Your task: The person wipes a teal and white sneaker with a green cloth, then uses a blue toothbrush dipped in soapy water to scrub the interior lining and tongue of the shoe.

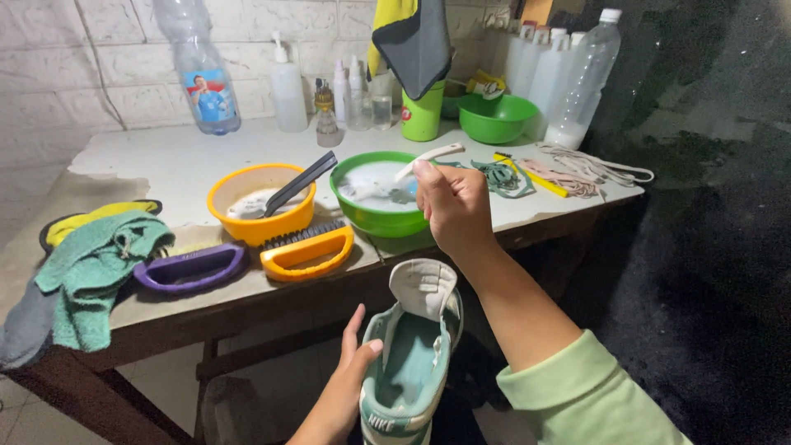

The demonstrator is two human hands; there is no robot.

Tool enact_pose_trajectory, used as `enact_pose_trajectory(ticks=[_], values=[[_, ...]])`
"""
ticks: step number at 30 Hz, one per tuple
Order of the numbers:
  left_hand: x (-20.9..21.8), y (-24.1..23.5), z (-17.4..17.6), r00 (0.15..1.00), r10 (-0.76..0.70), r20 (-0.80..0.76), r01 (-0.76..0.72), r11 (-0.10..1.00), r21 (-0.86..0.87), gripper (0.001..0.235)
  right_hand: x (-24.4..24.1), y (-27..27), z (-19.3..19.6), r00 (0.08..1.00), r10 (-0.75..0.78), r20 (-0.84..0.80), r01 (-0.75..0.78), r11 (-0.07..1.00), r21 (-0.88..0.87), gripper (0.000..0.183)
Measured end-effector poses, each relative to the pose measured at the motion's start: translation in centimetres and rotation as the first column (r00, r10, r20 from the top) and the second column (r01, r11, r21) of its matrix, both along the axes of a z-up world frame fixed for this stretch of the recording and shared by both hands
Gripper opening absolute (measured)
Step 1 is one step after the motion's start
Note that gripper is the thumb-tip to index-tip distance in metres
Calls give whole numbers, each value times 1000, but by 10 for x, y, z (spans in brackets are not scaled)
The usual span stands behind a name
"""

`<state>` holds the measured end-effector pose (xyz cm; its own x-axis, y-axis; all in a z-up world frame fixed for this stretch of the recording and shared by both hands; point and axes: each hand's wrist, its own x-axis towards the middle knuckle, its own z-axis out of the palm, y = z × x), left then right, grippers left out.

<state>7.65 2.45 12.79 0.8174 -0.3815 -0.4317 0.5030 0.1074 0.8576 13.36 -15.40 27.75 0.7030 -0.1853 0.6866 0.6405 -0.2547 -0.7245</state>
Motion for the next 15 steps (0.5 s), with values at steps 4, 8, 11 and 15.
enact_pose_trajectory(ticks=[4,8,11,15], values=[[5,1,-15,998,-8,65,10,999,-38,82,2,1,9,995,88,39,-90,995,50,58],[5,4,-15,1000,-14,-6,13,999,-38,83,1,0,8,999,20,44,-20,1000,-13,58],[6,7,-20,997,-67,48,67,998,18,84,-6,4,9,989,146,9,-146,987,72,57],[10,5,-31,999,-16,46,18,999,-41,85,5,0,1,996,74,58,-77,996,50,57]])
